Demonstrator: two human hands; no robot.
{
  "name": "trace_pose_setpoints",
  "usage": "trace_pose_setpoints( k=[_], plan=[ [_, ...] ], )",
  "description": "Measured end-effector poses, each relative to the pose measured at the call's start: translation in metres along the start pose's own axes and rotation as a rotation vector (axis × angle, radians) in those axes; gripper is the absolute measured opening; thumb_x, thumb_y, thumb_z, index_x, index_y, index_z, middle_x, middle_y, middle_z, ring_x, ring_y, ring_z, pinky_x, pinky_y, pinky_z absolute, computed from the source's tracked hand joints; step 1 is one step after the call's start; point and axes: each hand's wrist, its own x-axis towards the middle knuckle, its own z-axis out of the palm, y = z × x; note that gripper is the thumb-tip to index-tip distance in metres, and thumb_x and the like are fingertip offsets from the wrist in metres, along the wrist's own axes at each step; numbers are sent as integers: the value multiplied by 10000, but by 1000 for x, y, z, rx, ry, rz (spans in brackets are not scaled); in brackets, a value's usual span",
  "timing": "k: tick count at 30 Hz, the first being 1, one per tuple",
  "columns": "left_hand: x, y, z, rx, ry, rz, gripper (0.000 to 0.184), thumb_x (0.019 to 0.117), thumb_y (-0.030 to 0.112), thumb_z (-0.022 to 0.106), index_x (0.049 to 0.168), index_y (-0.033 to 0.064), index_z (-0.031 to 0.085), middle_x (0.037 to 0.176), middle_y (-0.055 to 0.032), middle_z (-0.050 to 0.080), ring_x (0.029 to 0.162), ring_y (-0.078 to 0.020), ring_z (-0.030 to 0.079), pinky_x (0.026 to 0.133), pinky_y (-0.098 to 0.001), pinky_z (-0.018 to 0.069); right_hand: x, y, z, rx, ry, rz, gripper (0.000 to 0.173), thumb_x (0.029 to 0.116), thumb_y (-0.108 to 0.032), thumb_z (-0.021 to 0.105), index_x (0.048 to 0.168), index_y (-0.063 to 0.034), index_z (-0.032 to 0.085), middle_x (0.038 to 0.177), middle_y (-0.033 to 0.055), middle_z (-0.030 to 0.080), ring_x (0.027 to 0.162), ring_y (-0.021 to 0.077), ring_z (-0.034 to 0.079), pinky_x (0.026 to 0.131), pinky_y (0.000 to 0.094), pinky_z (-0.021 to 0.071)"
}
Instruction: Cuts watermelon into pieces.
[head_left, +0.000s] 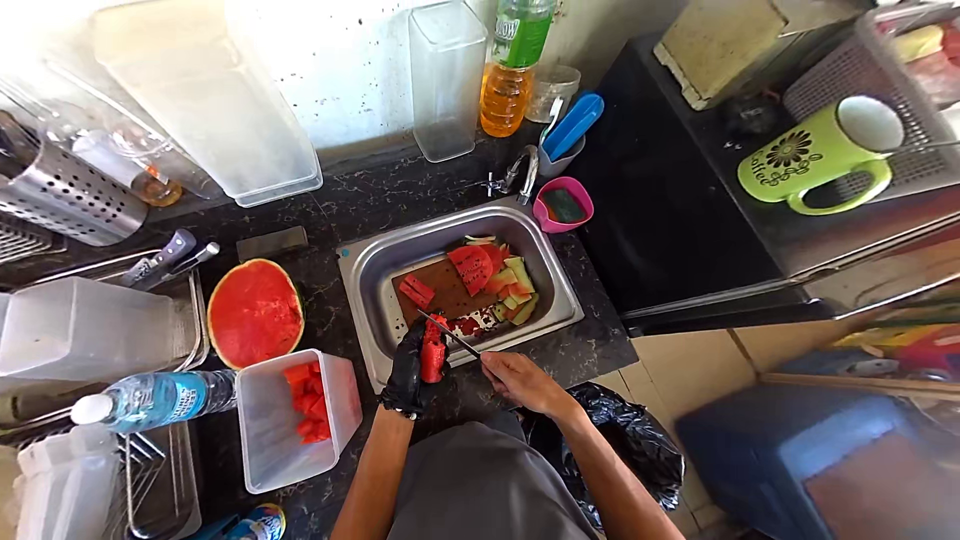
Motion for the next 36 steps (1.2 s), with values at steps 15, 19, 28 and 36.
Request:
trace_pose_setpoints(
  k=[15,19,28,36],
  plan=[
    [9,-14,-18,-312,-242,-106,401,1097,331,286,1365,141,515,979,-148,663,673,-203,659,520,-292,548,3,1,-17,160,113,-123,442,1121,-400,300,884,-126,553,603,-63,417,464,52,405,439,212,361],
    [6,-6,-15,-278,-215,-34,372,1088,296,333,1287,69,548,980,-167,674,703,-217,686,516,-299,567,-2,5,-11,-90,206,-108,461,1099,-465,380,916,-116,619,659,-37,468,554,91,471,540,296,422],
    [-6,-23,-12,9,-191,222,488,1052,196,408,1537,175,359,1156,-91,645,880,-158,679,717,-300,601,16,-13,31,94,390,-237,276,986,-342,660,965,-70,616,724,-55,523,612,29,485,577,216,421],
    [-7,-27,-8,53,-61,300,409,1050,150,338,1423,38,463,984,-107,683,748,-149,692,582,-263,590,17,-10,23,-27,335,-207,311,1029,-376,580,975,-72,618,713,-37,516,612,57,493,593,251,433]
  ],
)
